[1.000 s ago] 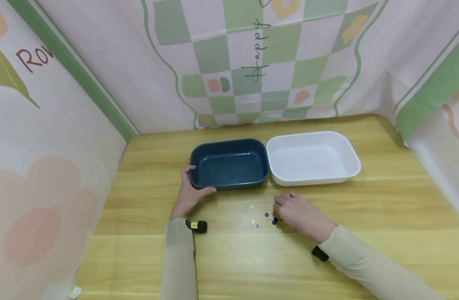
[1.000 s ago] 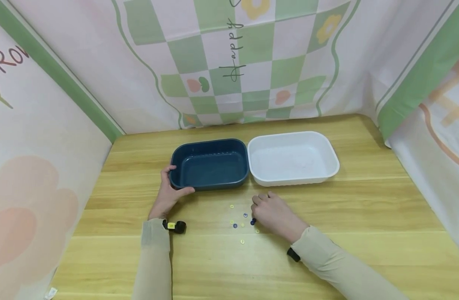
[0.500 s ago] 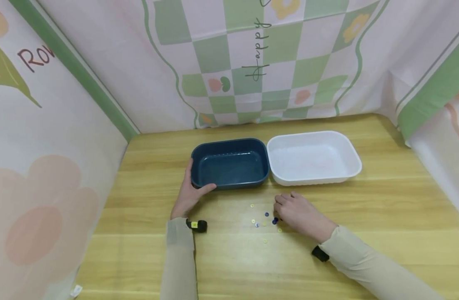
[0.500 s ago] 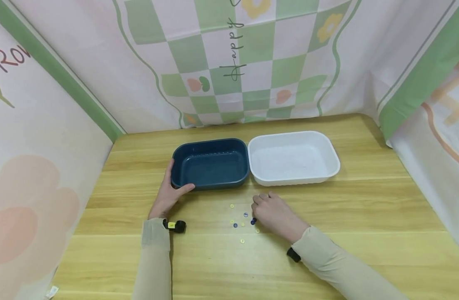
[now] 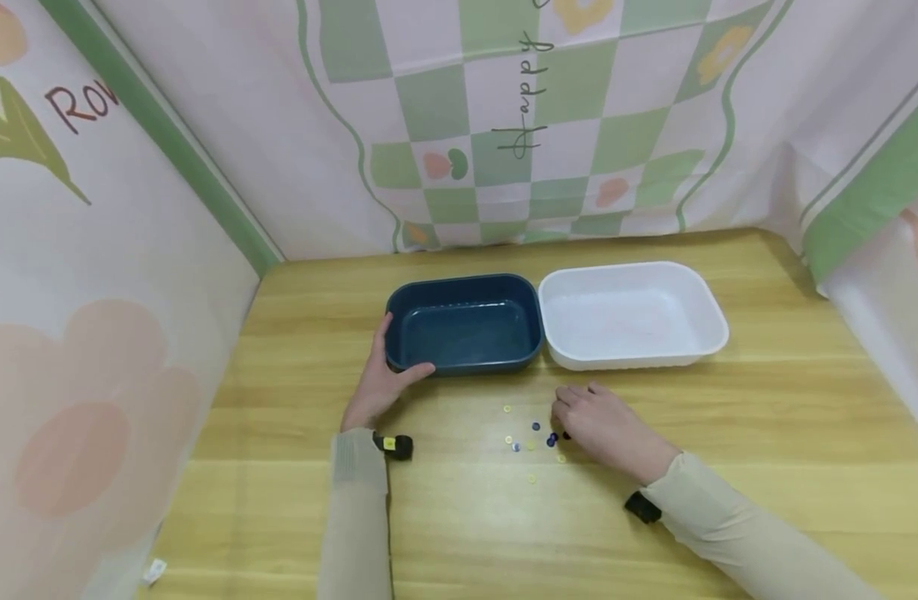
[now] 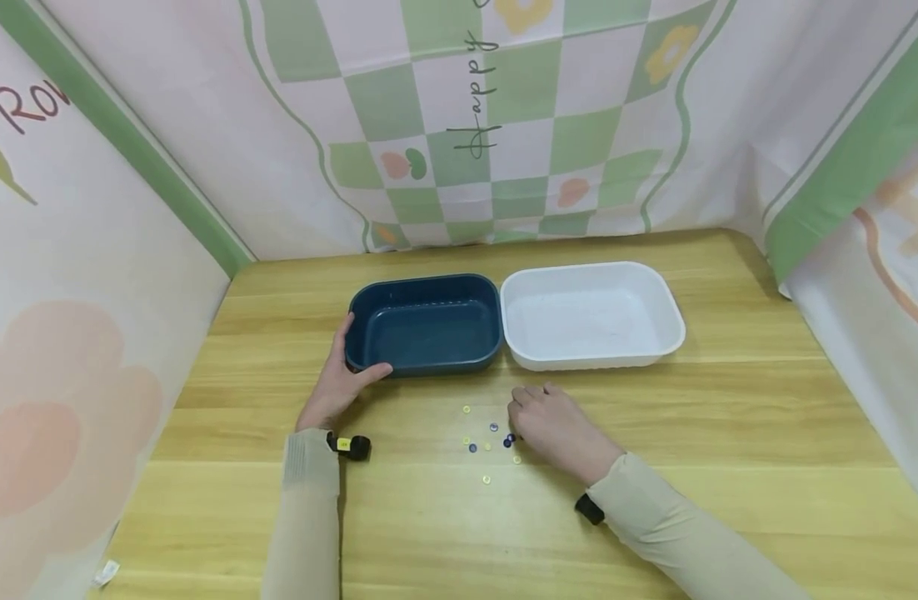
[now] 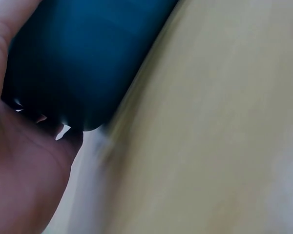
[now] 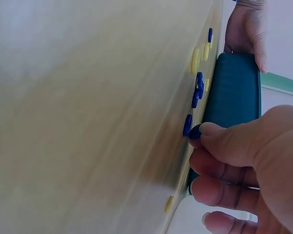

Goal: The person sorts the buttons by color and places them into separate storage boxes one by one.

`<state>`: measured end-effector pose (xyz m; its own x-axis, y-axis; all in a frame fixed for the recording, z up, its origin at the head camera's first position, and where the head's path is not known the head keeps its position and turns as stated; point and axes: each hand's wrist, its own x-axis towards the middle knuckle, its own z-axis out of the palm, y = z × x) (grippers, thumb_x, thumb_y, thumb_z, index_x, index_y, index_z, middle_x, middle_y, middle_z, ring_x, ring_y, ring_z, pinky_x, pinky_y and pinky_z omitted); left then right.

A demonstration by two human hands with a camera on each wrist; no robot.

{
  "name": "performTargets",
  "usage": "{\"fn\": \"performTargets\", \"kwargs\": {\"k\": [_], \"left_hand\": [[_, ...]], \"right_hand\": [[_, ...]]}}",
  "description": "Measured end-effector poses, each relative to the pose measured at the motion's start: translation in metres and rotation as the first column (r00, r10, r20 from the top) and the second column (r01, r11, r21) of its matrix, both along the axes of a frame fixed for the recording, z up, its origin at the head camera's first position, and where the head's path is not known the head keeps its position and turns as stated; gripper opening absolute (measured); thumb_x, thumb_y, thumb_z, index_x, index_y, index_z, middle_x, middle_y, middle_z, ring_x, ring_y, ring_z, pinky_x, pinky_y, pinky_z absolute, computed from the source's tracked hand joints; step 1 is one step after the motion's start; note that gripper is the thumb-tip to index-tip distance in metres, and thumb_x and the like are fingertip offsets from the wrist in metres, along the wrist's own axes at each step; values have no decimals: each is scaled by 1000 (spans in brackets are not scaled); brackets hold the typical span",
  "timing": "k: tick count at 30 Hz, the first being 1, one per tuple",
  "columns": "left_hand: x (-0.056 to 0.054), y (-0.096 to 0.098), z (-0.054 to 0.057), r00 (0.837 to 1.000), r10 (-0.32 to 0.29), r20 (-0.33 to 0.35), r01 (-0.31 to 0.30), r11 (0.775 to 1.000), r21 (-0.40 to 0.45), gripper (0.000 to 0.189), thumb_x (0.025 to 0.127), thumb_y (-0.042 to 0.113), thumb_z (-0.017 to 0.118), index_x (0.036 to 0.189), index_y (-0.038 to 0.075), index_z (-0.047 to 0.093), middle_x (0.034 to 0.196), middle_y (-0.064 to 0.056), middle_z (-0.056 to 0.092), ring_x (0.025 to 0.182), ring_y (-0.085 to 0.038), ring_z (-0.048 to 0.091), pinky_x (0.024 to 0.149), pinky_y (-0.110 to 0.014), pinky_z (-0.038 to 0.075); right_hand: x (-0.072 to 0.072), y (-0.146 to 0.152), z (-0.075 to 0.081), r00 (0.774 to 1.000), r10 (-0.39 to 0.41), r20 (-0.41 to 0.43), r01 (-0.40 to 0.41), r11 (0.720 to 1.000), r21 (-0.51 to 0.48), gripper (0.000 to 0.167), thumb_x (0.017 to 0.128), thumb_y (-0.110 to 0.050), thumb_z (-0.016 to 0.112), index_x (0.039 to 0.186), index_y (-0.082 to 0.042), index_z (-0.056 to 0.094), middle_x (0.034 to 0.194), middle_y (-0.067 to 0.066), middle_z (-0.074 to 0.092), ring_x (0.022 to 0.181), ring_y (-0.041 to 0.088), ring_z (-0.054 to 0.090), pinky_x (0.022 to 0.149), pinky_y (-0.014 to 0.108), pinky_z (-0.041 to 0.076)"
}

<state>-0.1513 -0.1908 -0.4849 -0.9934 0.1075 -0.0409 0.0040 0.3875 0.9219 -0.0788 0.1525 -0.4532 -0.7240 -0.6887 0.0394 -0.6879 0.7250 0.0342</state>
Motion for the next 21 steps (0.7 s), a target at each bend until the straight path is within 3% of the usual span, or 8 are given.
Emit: {"fn": "performTargets", "kwargs": {"k": [6, 9, 11, 14, 18, 21], "left_hand": [[0, 1, 3, 1000, 6, 30, -6, 1000, 7, 109, 70, 56, 81, 151, 50, 8, 161, 10, 7, 146, -26, 11, 113, -57, 19], [0, 0, 3, 999, 5, 44, -6, 1000, 9, 107, 69, 60, 81, 149, 51, 10, 162, 4, 8, 146, -27, 12, 112, -58, 19], [0, -1, 2, 999, 1, 50, -1, 1000, 9, 106, 67, 62, 80, 148, 52, 12, 162, 1, 7, 146, -28, 13, 112, -59, 20], [1, -1, 2, 998, 0, 58, -1, 1000, 15, 105, 68, 62, 80, 147, 54, 12, 162, 0, 7, 146, -29, 13, 111, -60, 20], [3, 0, 4, 998, -1, 59, 0, 1000, 20, 104, 69, 60, 79, 147, 56, 11, 162, 1, 6, 146, -29, 12, 111, -60, 20], [3, 1, 4, 999, 1, 54, -2, 1000, 18, 104, 70, 60, 79, 147, 56, 10, 162, 1, 6, 146, -28, 12, 112, -60, 20]], "right_hand": [[0, 2, 1, 1000, -6, 5, 7, 1000, -21, 15, 75, -4, 79, 85, -9, 69, 81, 0, 57, 74, 17, 51, 62, 32, 41], [0, 2, 1, 997, -56, 54, 61, 993, -105, 12, 81, -5, 75, 87, -9, 66, 81, -3, 53, 72, 13, 48, 62, 31, 43], [1, 0, 4, 991, -93, 101, 112, 973, -200, 8, 87, -8, 70, 91, -10, 65, 84, -4, 51, 69, 9, 48, 61, 28, 45], [2, -3, 9, 969, -137, 204, 209, 897, -391, 2, 95, -11, 62, 97, -11, 63, 87, -6, 51, 67, 4, 47, 59, 23, 47], [-1, -6, 17, 918, -145, 369, 353, 725, -592, 7, 99, -12, 58, 99, -10, 65, 82, -2, 56, 68, 9, 50, 56, 23, 46], [-5, -7, 21, 871, -146, 469, 451, 615, -647, 13, 100, -16, 56, 100, -7, 66, 78, 2, 56, 66, 14, 49, 53, 25, 43]]}}
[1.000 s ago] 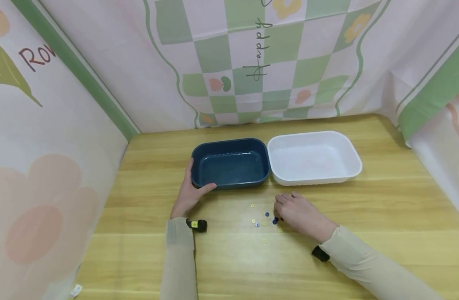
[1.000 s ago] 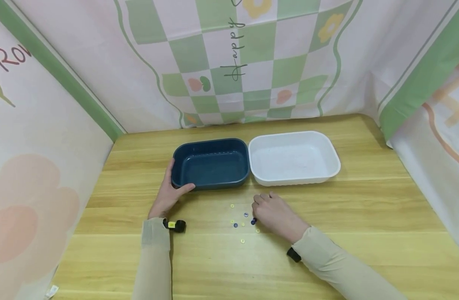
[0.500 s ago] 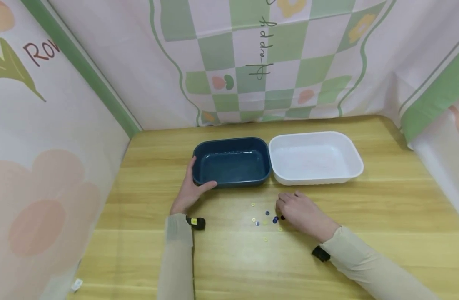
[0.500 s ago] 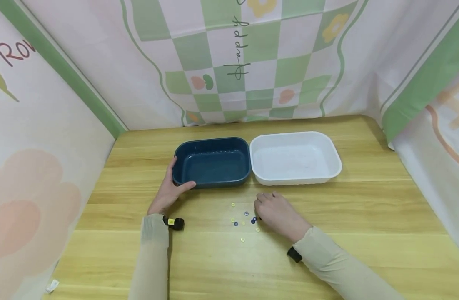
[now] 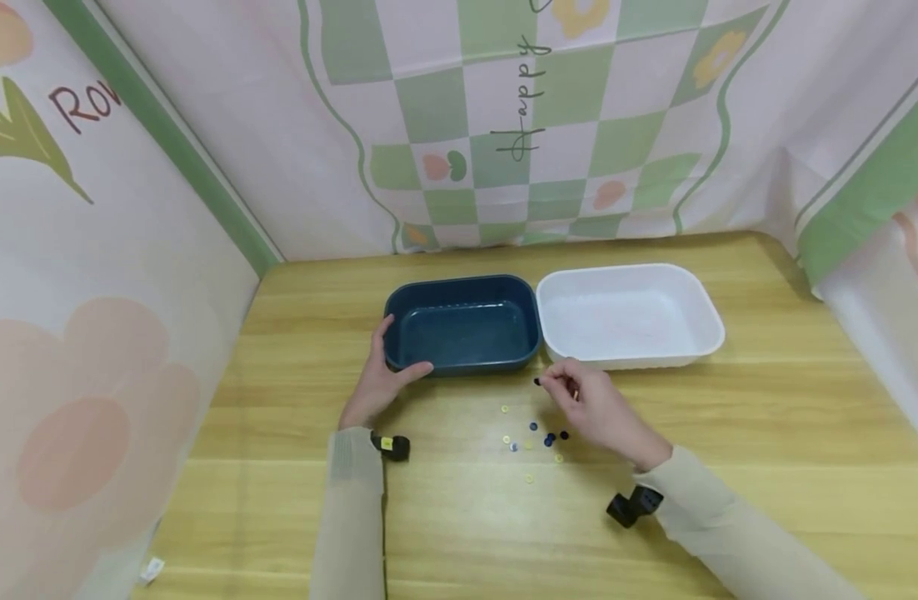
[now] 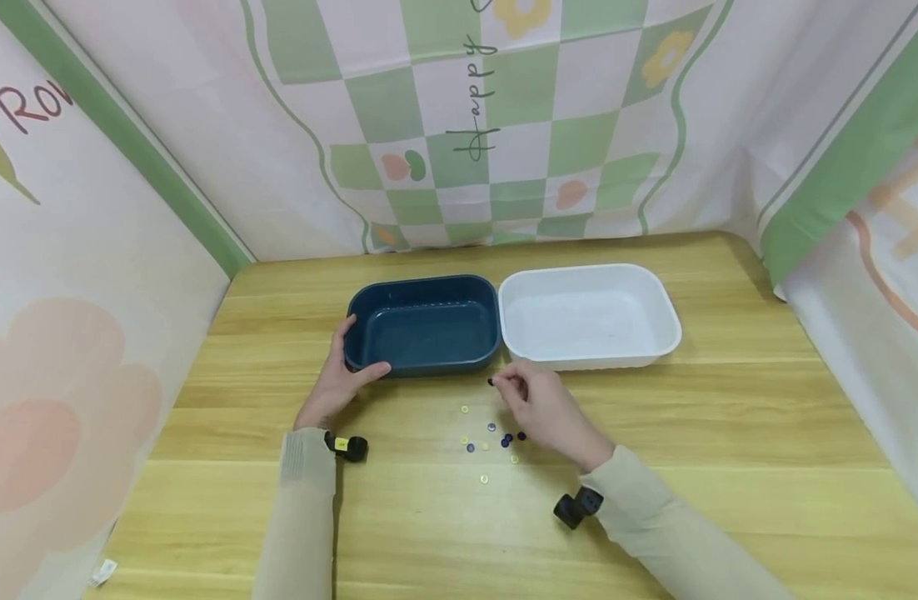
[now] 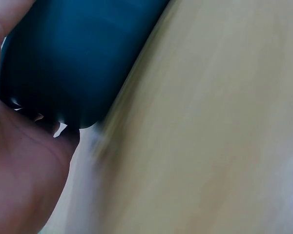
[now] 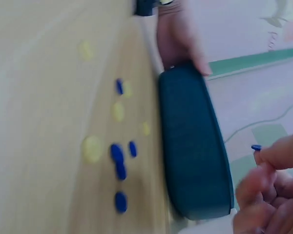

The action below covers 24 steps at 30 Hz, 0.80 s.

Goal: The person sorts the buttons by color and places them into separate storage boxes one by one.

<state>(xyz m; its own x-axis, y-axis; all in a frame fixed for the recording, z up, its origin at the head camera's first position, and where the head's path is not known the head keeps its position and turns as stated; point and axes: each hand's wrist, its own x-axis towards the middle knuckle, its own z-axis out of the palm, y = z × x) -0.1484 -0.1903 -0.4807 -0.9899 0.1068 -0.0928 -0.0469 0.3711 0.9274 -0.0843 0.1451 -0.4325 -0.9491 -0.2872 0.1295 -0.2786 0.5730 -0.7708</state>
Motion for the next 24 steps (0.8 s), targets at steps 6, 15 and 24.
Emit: {"fn": "performTargets", "kwargs": {"k": [6, 15, 24], "left_hand": [[0, 0, -2, 1000, 1, 0, -1, 1000, 1, 103, 70, 58, 80, 147, 56, 11, 162, 0, 7, 146, -29, 12, 112, -60, 19], [-2, 0, -5, 1000, 15, 3, -15, 1000, 25, 105, 68, 59, 81, 147, 56, 12, 162, 1, 6, 146, -28, 10, 113, -59, 17], [-2, 0, -4, 1000, 17, -15, -17, 999, 37, 108, 74, 48, 82, 150, 53, 7, 159, 18, 6, 147, -23, 8, 114, -57, 14]], "right_hand": [[-10, 0, 4, 984, -78, 161, 95, 990, -106, 30, 100, -31, 55, 106, -4, 67, 67, 2, 47, 58, 15, 44, 49, 26, 38], [-25, -6, 16, 919, -71, 387, 213, 916, -339, 51, 99, -44, 54, 119, 3, 62, 52, -2, 40, 43, 12, 34, 38, 27, 27], [-39, -18, 21, 883, -26, 468, 279, 832, -480, 49, 100, -41, 52, 122, 2, 57, 51, -3, 36, 41, 12, 32, 39, 26, 25]]}}
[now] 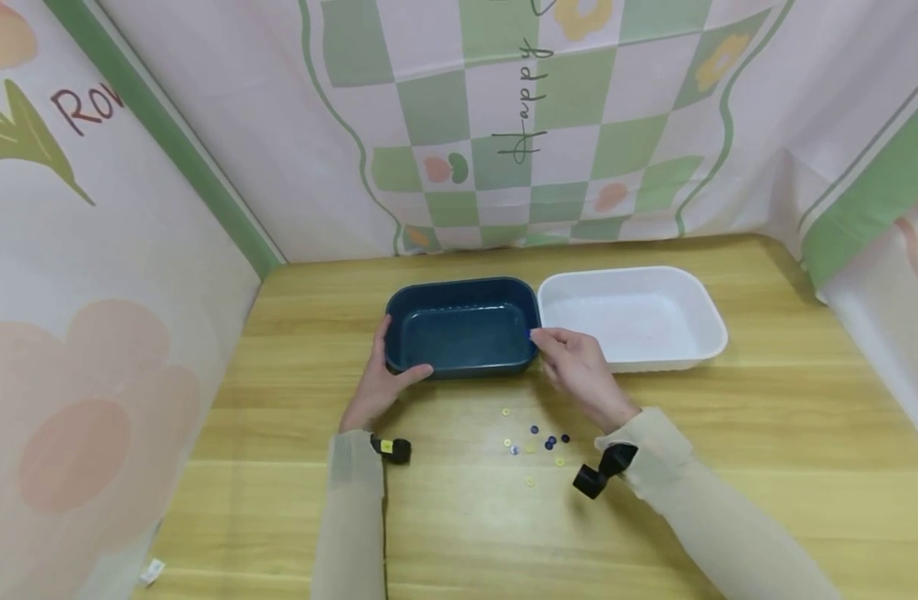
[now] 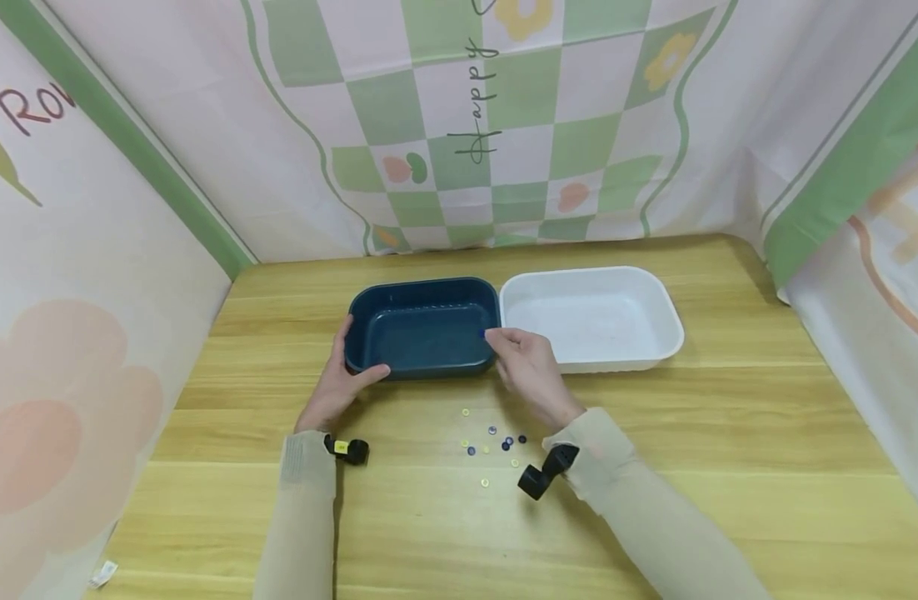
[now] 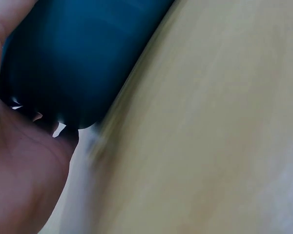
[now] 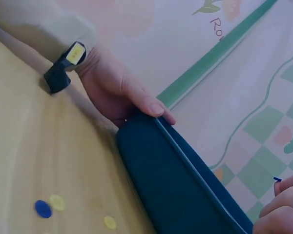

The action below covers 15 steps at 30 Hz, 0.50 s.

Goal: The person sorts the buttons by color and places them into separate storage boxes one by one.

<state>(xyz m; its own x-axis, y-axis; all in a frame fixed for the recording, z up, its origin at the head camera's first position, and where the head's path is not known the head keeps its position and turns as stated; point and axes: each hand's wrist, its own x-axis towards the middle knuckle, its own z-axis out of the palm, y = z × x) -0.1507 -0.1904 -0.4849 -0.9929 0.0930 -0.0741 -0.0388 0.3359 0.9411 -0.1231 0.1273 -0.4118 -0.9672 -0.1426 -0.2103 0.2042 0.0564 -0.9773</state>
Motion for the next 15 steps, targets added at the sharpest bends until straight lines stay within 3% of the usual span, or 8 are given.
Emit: {"fn": "performTargets", "kwargs": {"k": [4, 11, 15], "left_hand": [[1, 0, 0, 1000, 0, -16, 0, 1000, 0, 110, 72, 53, 82, 150, 52, 5, 158, 22, 6, 147, -22, 8, 114, -57, 14], [0, 0, -1, 1000, -11, -13, 11, 1000, 5, 112, 70, 55, 82, 150, 53, 4, 158, 22, 5, 147, -20, 8, 115, -55, 14], [1, -1, 0, 1000, -16, -26, 17, 1000, 14, 112, 72, 52, 82, 151, 50, 3, 159, 20, 4, 147, -21, 7, 115, -55, 13]], "right_hand": [[-10, -7, 1, 1000, -24, -18, 23, 998, -63, 45, 101, -38, 52, 119, 2, 58, 49, -4, 33, 40, 11, 29, 39, 24, 23], [-20, -16, 4, 999, -44, -1, 43, 990, -133, 46, 102, -32, 51, 132, 3, 52, 49, -6, 30, 38, 9, 26, 39, 20, 21], [-25, -20, 4, 999, -48, 14, 49, 986, -157, 41, 102, -32, 51, 124, 3, 55, 49, -6, 29, 39, 8, 26, 40, 20, 22]]}}
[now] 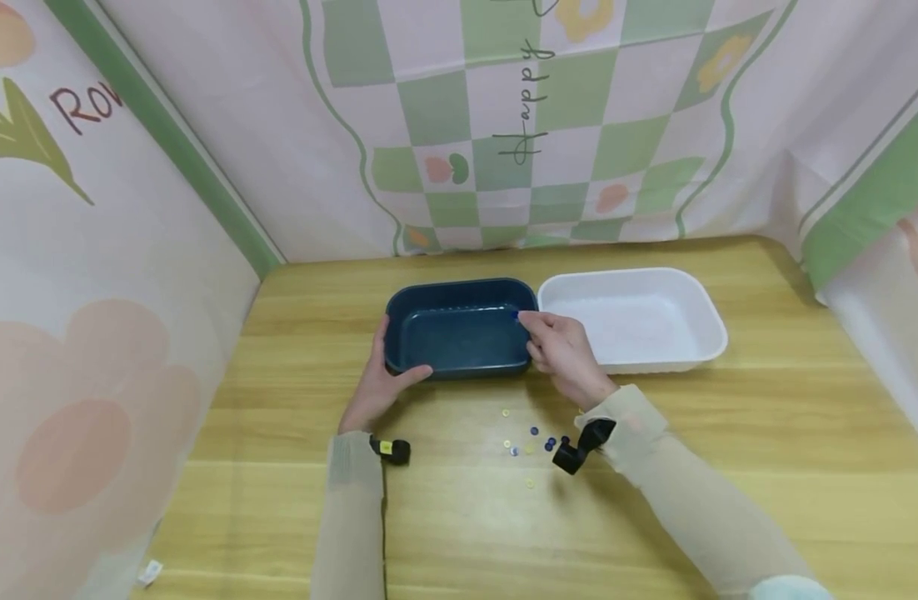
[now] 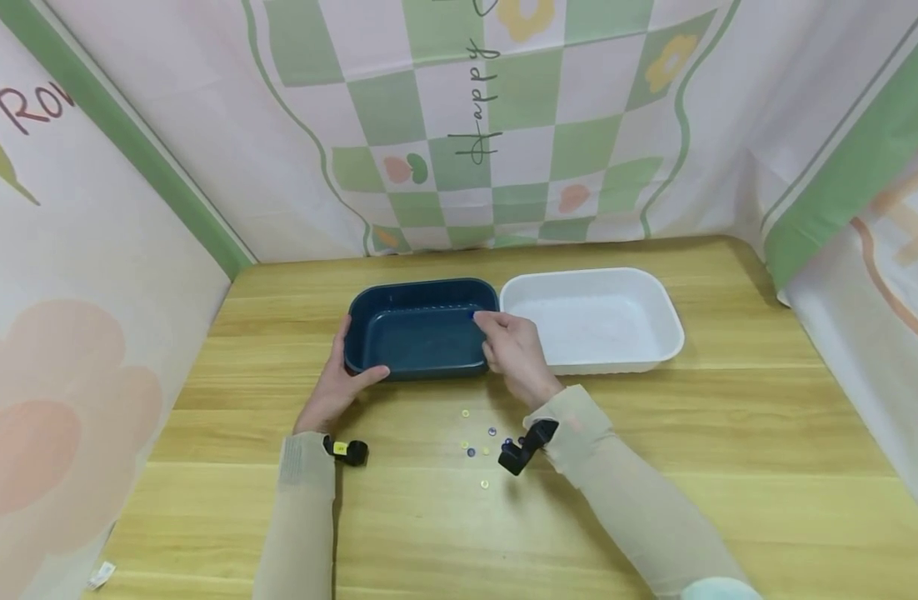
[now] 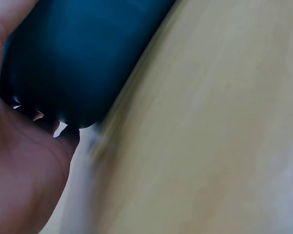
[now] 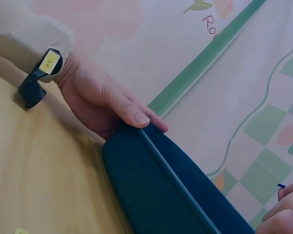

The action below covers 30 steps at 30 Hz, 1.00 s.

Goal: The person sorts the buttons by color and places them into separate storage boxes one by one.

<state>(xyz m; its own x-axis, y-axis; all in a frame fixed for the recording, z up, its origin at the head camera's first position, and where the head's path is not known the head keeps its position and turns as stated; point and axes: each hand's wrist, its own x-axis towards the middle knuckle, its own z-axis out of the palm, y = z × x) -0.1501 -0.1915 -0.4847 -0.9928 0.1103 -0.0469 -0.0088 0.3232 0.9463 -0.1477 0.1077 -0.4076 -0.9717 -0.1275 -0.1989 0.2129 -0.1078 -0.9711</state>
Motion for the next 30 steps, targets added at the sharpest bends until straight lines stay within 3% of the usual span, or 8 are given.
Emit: {"fn": "performTargets", "kwargs": {"k": [5, 8, 19, 30], "left_hand": [[0, -2, 1, 1000, -11, -6, 11, 1000, -4, 111, 73, 53, 81, 152, 49, 2, 159, 19, 3, 147, -22, 6, 115, -56, 13], [0, -2, 1, 1000, -14, 0, 14, 1000, -8, 111, 73, 53, 80, 151, 49, 2, 159, 20, 3, 147, -20, 6, 115, -54, 12], [1, -1, -1, 1000, -2, 7, 2, 1000, -22, 114, 69, 60, 81, 151, 52, 2, 158, 21, 4, 147, -23, 8, 114, -57, 15], [0, -1, 1, 1000, -5, 6, 5, 1000, -13, 111, 72, 55, 81, 151, 52, 2, 159, 20, 4, 147, -22, 7, 114, -56, 14]], "right_hand": [[-6, -3, -1, 999, -32, 32, 33, 998, -53, 30, 101, -31, 53, 90, -2, 52, 51, -6, 29, 40, 7, 26, 39, 19, 21], [-8, -4, -3, 997, -52, 57, 57, 995, -80, 30, 101, -27, 54, 82, -5, 48, 50, -6, 29, 39, 7, 25, 38, 19, 20], [-9, -5, -5, 992, -71, 106, 77, 995, -62, 26, 101, -27, 53, 90, -3, 51, 52, -6, 30, 41, 7, 26, 38, 18, 21], [-9, -5, -6, 991, -68, 115, 72, 997, -37, 28, 102, -28, 53, 96, -1, 52, 53, -6, 31, 42, 7, 28, 39, 18, 22]]}}
